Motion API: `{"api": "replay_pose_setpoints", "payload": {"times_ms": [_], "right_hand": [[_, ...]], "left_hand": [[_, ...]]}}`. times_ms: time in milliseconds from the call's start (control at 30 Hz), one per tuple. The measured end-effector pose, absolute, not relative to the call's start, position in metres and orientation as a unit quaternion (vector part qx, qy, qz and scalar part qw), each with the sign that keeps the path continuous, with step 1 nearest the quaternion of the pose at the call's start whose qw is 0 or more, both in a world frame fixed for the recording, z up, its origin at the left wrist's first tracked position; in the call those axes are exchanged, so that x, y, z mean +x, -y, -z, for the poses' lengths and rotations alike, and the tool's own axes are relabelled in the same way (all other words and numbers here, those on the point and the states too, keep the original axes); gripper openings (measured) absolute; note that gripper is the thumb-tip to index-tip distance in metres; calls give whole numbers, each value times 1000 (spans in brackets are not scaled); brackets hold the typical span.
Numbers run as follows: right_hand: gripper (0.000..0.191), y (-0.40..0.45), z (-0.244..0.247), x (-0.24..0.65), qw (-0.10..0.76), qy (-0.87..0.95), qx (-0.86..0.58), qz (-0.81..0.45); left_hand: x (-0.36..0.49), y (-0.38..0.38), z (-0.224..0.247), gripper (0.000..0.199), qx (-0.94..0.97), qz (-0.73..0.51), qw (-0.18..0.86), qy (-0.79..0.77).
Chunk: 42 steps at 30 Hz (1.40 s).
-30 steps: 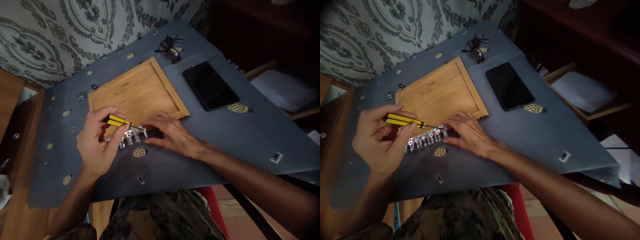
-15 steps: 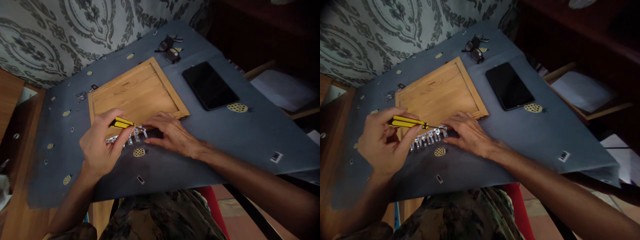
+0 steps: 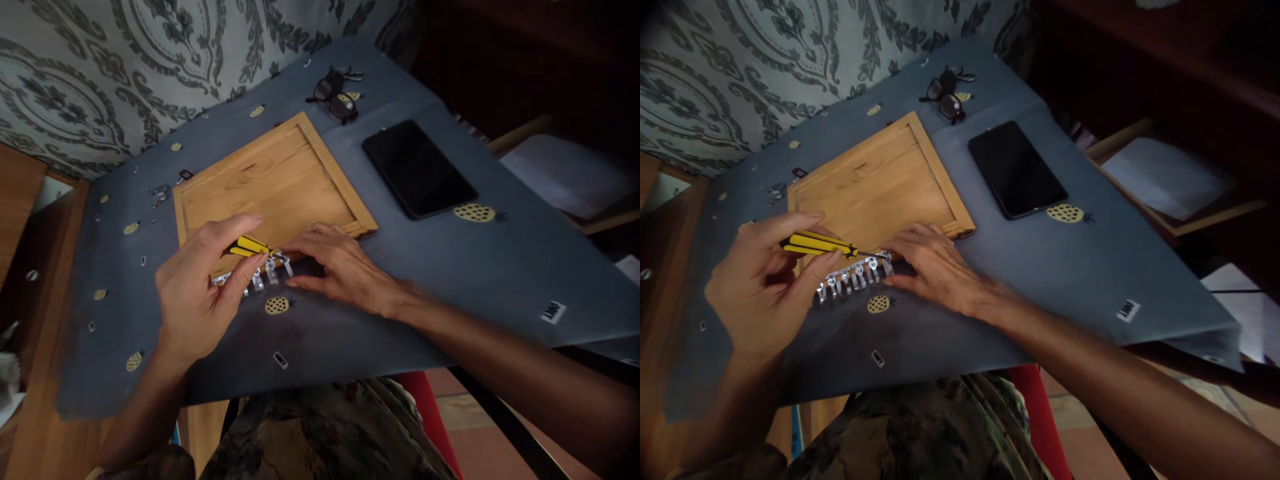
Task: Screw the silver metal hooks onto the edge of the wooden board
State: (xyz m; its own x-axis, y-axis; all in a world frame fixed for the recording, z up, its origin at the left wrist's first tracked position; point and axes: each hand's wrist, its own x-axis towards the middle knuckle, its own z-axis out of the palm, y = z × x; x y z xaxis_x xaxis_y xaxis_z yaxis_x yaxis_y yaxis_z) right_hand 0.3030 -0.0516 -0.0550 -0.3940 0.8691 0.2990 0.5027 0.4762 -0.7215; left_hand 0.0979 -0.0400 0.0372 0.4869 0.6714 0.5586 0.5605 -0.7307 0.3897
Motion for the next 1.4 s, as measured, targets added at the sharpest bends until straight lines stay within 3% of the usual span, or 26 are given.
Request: {"api": "replay_pose_setpoints", "payload": {"times_ms": [533,867,1267,1400], "right_hand": [[34,51,56,304,340,791,-429,-272],[34,51,56,303,340,791,-430,-273],[32,51,56,303,344,791,-432,-263],[32,51,56,303,341,792,-431,-265]], "left_hand": [[95,30,-37,47,864,-351,182,-311],[104,32,-30,41,858,-393,37,-327],[103,33,-36,43,825,-384,183,-371],[102,34,-35,39,833,-370,182,-369]]}}
